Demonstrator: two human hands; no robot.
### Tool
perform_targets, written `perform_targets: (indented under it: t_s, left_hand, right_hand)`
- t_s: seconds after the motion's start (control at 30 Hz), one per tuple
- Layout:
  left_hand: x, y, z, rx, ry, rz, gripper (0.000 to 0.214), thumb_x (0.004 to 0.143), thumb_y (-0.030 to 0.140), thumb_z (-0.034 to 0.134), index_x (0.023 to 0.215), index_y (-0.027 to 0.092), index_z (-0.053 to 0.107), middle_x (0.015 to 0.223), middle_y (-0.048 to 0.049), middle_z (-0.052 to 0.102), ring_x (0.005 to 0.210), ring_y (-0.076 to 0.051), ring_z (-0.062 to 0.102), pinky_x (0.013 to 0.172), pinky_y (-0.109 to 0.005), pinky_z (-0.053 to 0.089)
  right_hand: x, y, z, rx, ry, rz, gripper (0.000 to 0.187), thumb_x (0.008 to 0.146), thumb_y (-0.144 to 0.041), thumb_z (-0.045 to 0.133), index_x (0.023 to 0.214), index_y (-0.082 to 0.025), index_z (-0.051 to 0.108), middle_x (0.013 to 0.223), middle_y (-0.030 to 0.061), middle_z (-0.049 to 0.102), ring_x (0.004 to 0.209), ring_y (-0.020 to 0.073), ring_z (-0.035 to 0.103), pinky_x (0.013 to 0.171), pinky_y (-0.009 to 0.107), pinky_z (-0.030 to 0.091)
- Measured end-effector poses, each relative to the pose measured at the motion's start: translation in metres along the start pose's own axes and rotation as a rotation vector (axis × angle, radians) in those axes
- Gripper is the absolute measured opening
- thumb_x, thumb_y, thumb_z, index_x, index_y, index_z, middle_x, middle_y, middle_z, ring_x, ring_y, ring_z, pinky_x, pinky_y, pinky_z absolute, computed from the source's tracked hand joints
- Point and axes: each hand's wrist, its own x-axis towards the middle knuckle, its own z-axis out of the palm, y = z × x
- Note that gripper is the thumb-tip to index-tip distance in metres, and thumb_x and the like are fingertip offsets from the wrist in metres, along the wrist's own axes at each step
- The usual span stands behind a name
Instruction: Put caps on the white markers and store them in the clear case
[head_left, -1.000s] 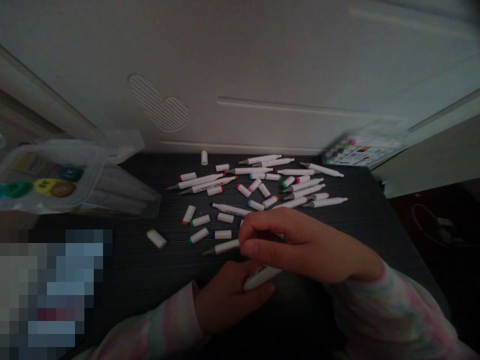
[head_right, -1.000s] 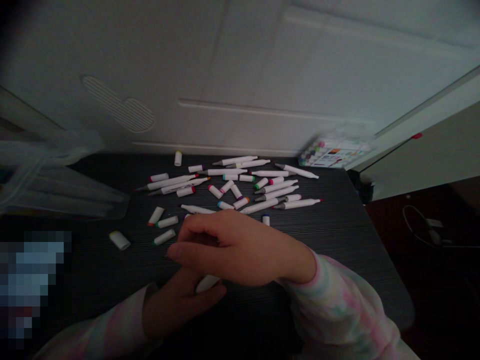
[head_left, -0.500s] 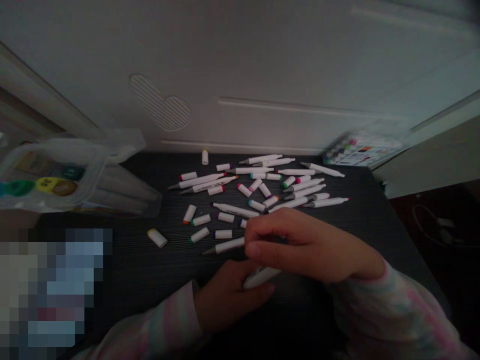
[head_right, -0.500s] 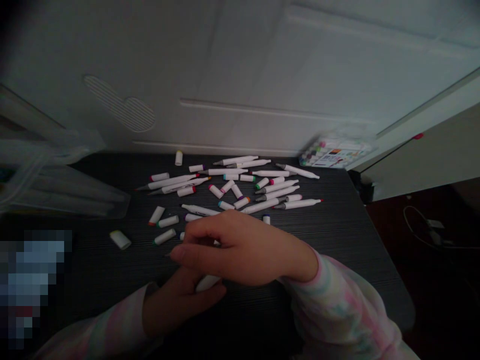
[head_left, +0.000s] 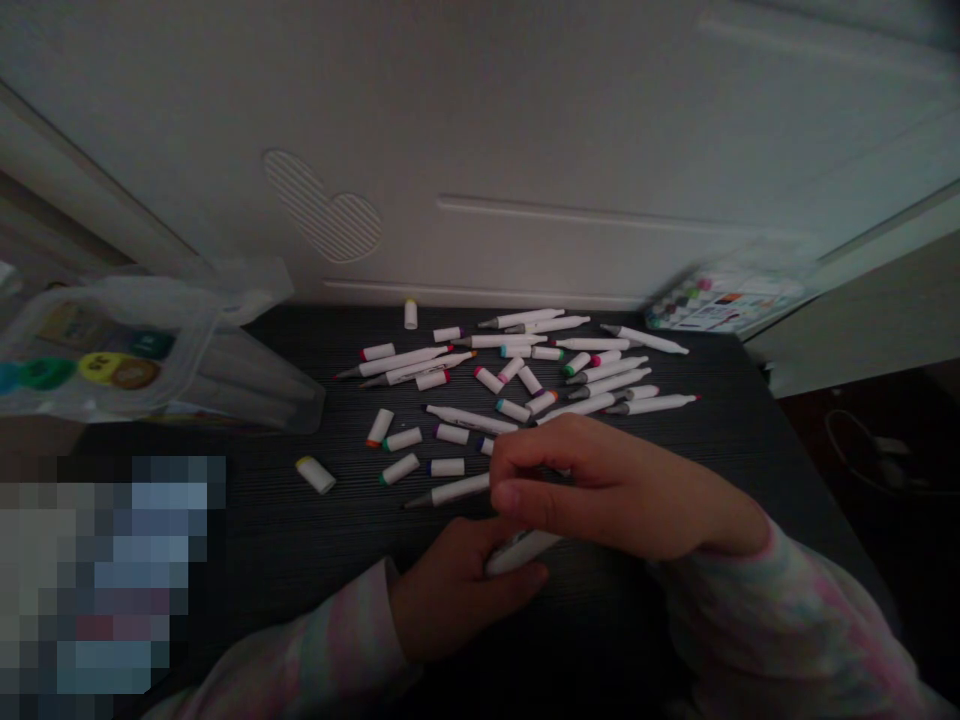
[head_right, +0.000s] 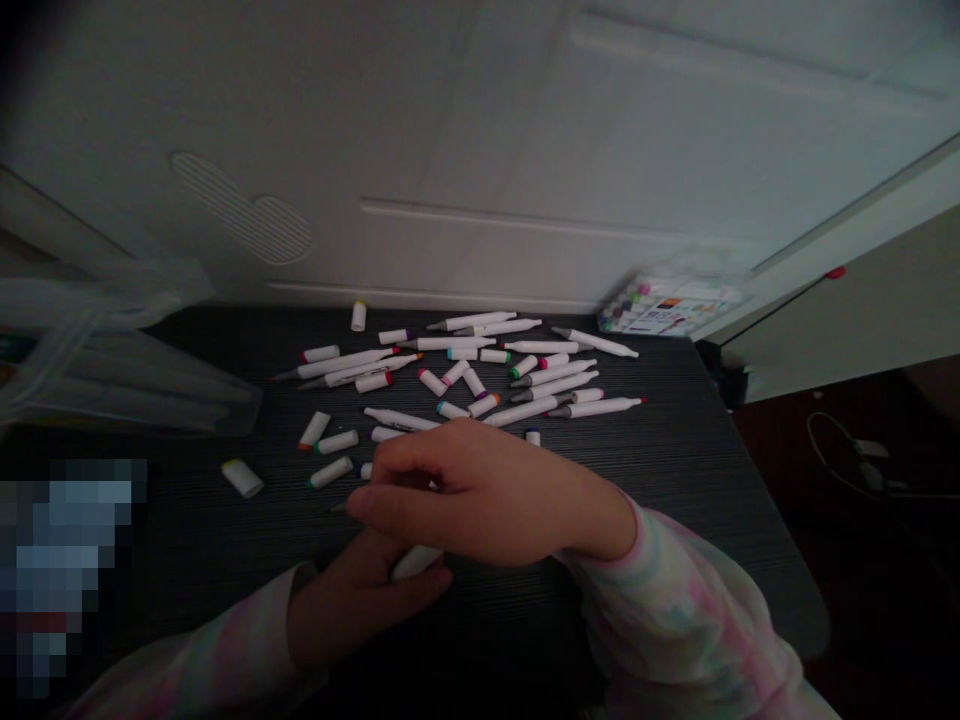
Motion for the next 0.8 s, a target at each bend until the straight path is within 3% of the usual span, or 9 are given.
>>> perform_targets:
  t_s: [0.8]
  left_hand:
    - [-0.0005,0.0009,0.0005,0.021,0.015,-0.01,0.032,0.079,0.041,0.043,0.087,0.014,0.057,0.073,-0.0003,0.056,0.073,-0.014,0.047,0.067,-0.023,0.037]
  right_hand:
    - [-0.0005,0.0005,-0.0021,-0.043,-0.018,0.002,0.029,0.086,-0.036,0.039,0.074,-0.014,0.052,0.06,-0.0038,0.046,0.055,0.0056,0.041,0.049,0.018,0.03]
